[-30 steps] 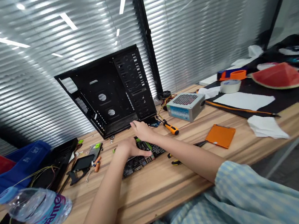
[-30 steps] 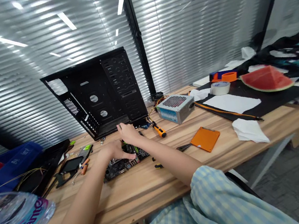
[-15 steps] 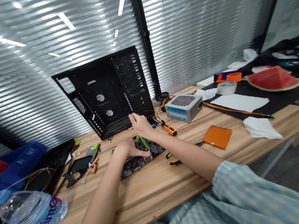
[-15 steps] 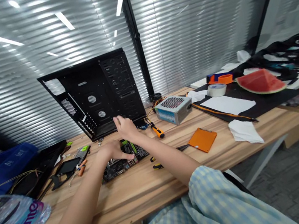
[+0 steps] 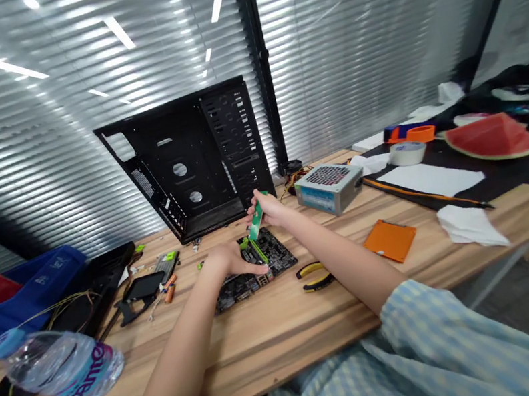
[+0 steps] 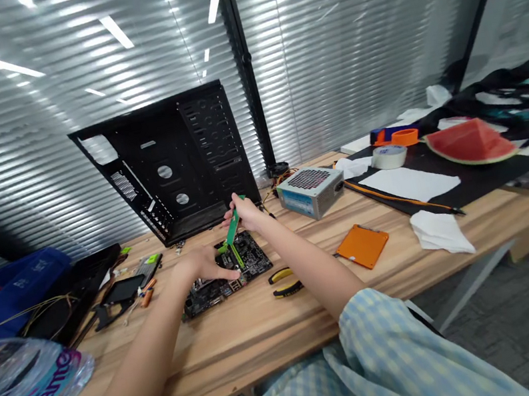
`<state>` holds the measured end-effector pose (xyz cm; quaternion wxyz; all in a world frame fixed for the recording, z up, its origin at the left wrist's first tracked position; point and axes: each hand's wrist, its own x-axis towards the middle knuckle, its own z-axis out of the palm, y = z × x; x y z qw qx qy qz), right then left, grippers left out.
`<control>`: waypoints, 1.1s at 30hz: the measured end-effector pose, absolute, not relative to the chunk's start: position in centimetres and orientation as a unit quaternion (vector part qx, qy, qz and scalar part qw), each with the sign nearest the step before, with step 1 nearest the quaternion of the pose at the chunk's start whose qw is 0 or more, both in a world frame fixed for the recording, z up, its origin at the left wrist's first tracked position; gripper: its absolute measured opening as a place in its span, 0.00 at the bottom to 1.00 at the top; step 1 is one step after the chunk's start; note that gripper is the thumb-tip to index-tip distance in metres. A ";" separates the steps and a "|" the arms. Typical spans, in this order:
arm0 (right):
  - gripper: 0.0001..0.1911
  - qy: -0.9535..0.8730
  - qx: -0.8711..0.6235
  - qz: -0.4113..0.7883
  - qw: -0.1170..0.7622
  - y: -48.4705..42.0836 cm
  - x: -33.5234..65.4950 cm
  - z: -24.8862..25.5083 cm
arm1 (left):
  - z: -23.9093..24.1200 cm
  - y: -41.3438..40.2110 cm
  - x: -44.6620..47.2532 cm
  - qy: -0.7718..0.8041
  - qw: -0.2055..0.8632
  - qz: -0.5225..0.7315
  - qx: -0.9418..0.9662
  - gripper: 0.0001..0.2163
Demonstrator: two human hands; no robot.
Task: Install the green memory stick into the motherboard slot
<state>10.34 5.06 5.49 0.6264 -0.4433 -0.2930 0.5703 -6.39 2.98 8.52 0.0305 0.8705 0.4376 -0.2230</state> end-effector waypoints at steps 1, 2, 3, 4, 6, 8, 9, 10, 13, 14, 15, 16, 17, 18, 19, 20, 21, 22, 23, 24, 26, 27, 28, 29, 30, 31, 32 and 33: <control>0.19 -0.290 -0.436 0.584 0.621 5.1 10.6 5.5 | 8.5 3.0 -6.4 0.438 0.031 -0.225 0.870 0.53; 0.19 -0.288 -0.432 0.595 0.614 5.1 10.7 5.4 | 8.5 3.0 -6.4 0.438 0.031 -0.227 0.870 0.53; 0.19 -0.289 -0.430 0.602 0.608 5.2 10.8 5.4 | 8.4 3.0 -6.4 0.437 0.031 -0.227 0.870 0.53; 0.19 -0.290 -0.431 0.605 0.603 5.2 10.8 5.4 | 8.4 3.0 -6.5 0.436 0.031 -0.227 0.870 0.53; 0.19 -0.298 -0.443 0.594 0.601 5.1 10.7 5.5 | 8.4 2.9 -6.5 0.437 0.033 -0.222 0.871 0.54; 0.19 -0.317 -0.465 0.567 0.602 4.9 10.3 5.6 | 8.5 2.8 -6.5 0.442 0.036 -0.219 0.869 0.53; 0.19 -0.329 -0.478 0.552 0.599 4.8 10.0 5.6 | 8.6 2.8 -6.5 0.445 0.039 -0.218 0.867 0.53; 0.19 -0.342 -0.492 0.537 0.594 4.7 9.8 5.7 | 8.6 2.8 -6.4 0.449 0.042 -0.219 0.866 0.52; 0.20 -0.384 -0.526 0.497 0.574 4.7 8.9 5.6 | 8.6 2.7 -6.4 0.451 0.044 -0.222 0.863 0.53; 0.20 -0.399 -0.535 0.483 0.568 4.7 8.6 5.4 | 8.6 2.7 -6.4 0.451 0.042 -0.221 0.864 0.53; 0.21 -0.415 -0.541 0.468 0.562 4.8 8.4 5.3 | 8.6 2.7 -6.4 0.449 0.039 -0.221 0.865 0.54; 0.22 -0.433 -0.547 0.452 0.556 4.8 8.2 5.1 | 8.6 2.7 -6.4 0.447 0.037 -0.222 0.866 0.54; 0.22 -0.451 -0.552 0.437 0.550 4.8 8.0 4.9 | 8.6 2.7 -6.5 0.446 0.036 -0.223 0.866 0.54; 0.23 -0.466 -0.556 0.422 0.544 4.8 7.9 4.8 | 8.6 2.6 -6.5 0.445 0.035 -0.225 0.866 0.54; 0.24 -0.480 -0.560 0.410 0.538 4.8 7.7 4.6 | 8.6 2.6 -6.5 0.445 0.034 -0.227 0.866 0.54; 0.24 -0.491 -0.563 0.398 0.532 4.7 7.6 4.6 | 8.7 2.5 -6.5 0.445 0.034 -0.228 0.866 0.54; 0.25 -0.500 -0.569 0.387 0.526 4.6 7.5 4.5 | 8.7 2.5 -6.4 0.445 0.033 -0.228 0.865 0.54; 0.25 -0.506 -0.575 0.378 0.520 4.5 7.4 4.5 | 8.7 2.5 -6.4 0.446 0.032 -0.228 0.865 0.54; 0.25 -0.511 -0.585 0.367 0.512 4.3 7.2 4.6 | 8.7 2.5 -6.4 0.446 0.031 -0.228 0.865 0.53; 0.25 -0.516 -0.597 0.352 0.504 4.1 7.0 4.7 | 8.8 2.4 -6.4 0.446 0.029 -0.229 0.865 0.53; 0.24 -0.533 -0.623 0.305 0.485 3.6 6.6 4.8 | 8.8 2.4 -6.3 0.447 0.027 -0.231 0.864 0.53; 0.23 -0.545 -0.633 0.274 0.476 3.3 6.4 4.9 | 8.8 2.3 -6.3 0.449 0.026 -0.231 0.862 0.53; 0.23 -0.558 -0.641 0.242 0.467 3.0 6.1 5.0 | 8.8 2.3 -6.3 0.453 0.027 -0.230 0.861 0.53; 0.22 -0.570 -0.647 0.214 0.459 2.6 5.9 5.0 | 8.9 2.2 -6.3 0.456 0.028 -0.228 0.860 0.52; 0.22 -0.579 -0.650 0.193 0.453 2.3 5.8 5.0 | 8.9 2.2 -6.3 0.458 0.029 -0.225 0.860 0.52; 0.22 -0.582 -0.654 0.180 0.449 2.1 5.7 5.0 | 8.9 2.2 -6.3 0.458 0.029 -0.222 0.860 0.52; 0.22 -0.581 -0.656 0.175 0.448 1.8 5.6 4.9 | 8.9 2.2 -6.3 0.457 0.029 -0.221 0.861 0.52; 0.22 -0.579 -0.657 0.176 0.450 1.7 5.6 4.8 | 8.9 2.2 -6.3 0.455 0.028 -0.221 0.862 0.52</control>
